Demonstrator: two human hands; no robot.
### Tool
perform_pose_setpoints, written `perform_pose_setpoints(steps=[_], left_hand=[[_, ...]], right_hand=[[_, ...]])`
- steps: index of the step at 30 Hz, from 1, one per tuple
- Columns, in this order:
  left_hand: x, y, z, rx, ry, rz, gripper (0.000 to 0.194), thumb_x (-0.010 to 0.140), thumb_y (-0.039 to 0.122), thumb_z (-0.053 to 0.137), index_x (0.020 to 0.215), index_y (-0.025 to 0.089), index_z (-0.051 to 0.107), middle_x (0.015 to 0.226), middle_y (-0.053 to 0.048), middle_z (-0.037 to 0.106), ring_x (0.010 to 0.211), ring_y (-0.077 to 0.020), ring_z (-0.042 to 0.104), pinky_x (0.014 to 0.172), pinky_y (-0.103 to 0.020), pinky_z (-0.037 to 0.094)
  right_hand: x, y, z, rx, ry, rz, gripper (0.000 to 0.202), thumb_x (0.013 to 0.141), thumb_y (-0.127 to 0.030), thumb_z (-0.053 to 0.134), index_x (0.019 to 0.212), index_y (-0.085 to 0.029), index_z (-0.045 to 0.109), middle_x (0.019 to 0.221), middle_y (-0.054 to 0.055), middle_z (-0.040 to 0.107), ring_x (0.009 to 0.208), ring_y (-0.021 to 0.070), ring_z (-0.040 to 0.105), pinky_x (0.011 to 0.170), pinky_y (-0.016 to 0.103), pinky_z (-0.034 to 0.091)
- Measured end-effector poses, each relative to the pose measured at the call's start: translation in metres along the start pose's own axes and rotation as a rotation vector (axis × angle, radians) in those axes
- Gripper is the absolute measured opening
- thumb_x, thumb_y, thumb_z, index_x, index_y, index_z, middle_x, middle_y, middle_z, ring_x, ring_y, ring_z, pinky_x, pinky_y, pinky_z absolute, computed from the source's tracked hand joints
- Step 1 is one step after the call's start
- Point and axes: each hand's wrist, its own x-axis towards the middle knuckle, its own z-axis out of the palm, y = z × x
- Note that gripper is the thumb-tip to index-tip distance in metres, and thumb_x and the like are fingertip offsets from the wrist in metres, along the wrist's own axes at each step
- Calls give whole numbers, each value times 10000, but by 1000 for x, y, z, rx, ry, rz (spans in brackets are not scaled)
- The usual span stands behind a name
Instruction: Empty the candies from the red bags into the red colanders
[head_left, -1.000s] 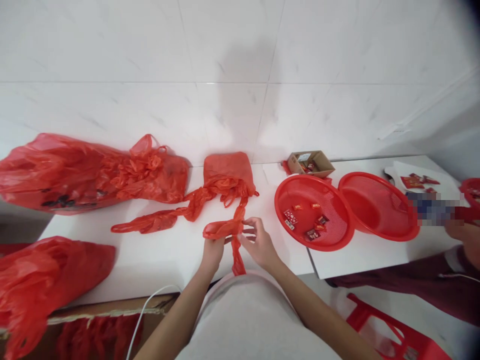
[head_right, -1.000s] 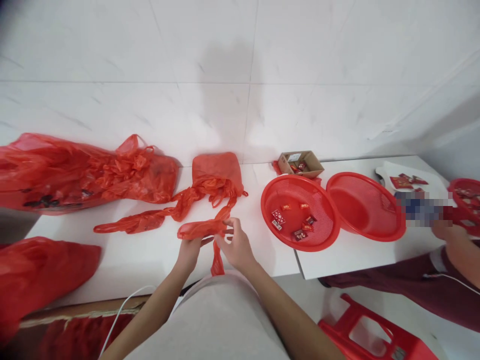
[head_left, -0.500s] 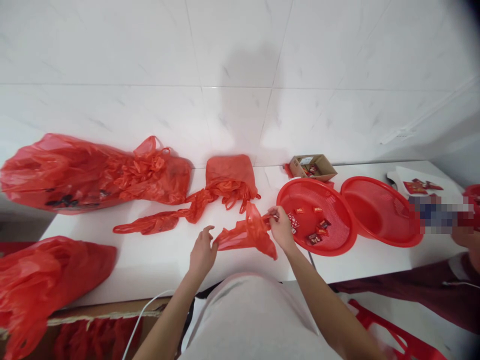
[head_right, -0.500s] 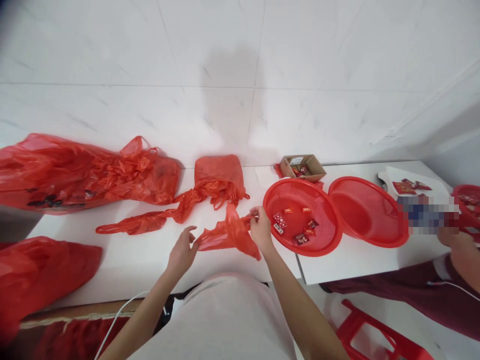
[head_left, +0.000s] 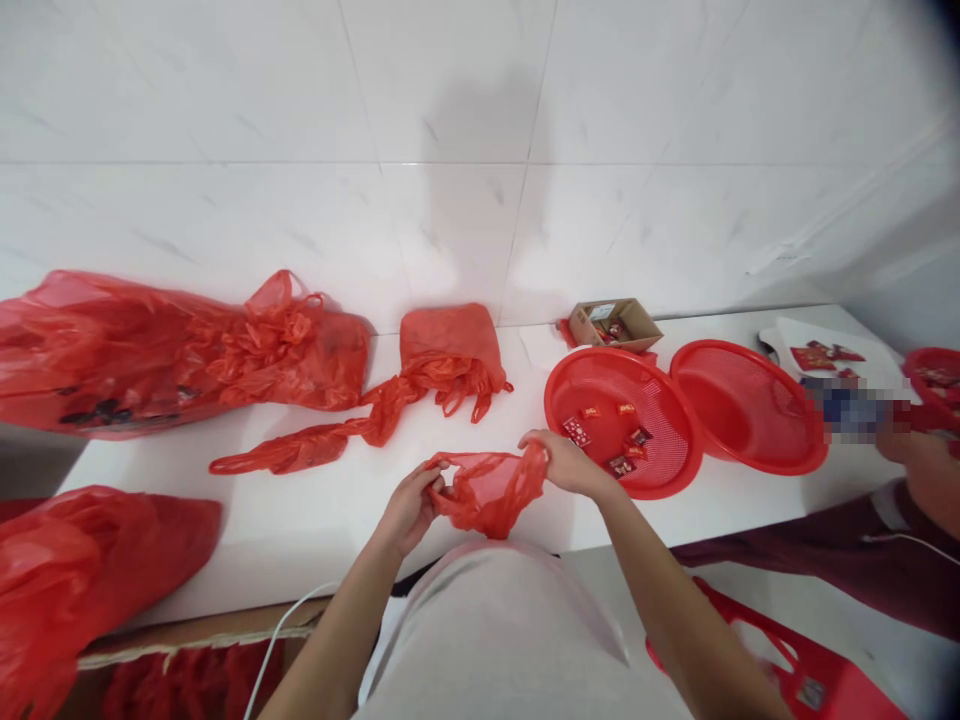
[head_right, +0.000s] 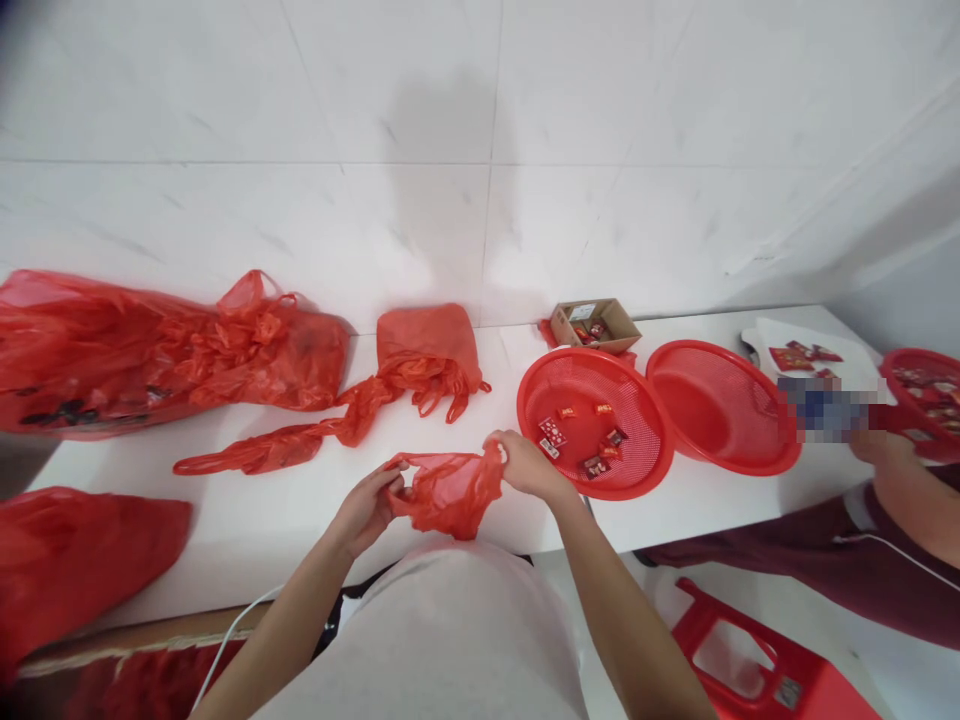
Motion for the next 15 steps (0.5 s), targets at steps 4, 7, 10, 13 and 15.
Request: perform_pose_setpoints(steps=[4,7,10,13,15], left_hand=[[-7,-1,15,-99,-35,-47,387,774,396,652,1072,148,645,585,76,393,587,-106,540,615,-227,437],[-14,-2,31,-125,-59,-50,496,789,450,665,1183,149,634,579,76,384,563,-93,487,559,-198,382],[-20,-2,37,-120,-19,35,572,815,468,659,1297,172,577,578,88,348,526,-71,384,534,-178,332],[-22,1,27,-57,121,188,613,848,469,630,1392,215,504,608,81,377,534,-71,358,550,-175,333],[-20,5,15,-18,237,273,615,858,460,612,1417,239,479,686,48,489,595,-85,440,588,-184,373]], right_hand=[[-14,-50,-5,288,224,-169,149,928,-303,498,1026,-219,573,1067,48,649,1009,157,613,906,302,475],[-17,-74,18,207,49,-207,168,963,-262,415,1028,-225,565,1027,31,662,975,141,623,894,286,470],[-12,-56,48,-107,-300,-29,159,909,-186,465,954,-187,618,960,64,693,928,187,650,846,319,476],[-10,-15,64,-202,-415,87,132,740,-90,614,852,-136,664,906,133,711,912,276,667,802,368,487],[-13,8,61,-193,-455,100,277,689,-65,632,952,-136,686,1007,148,711,976,290,660,821,368,493]])
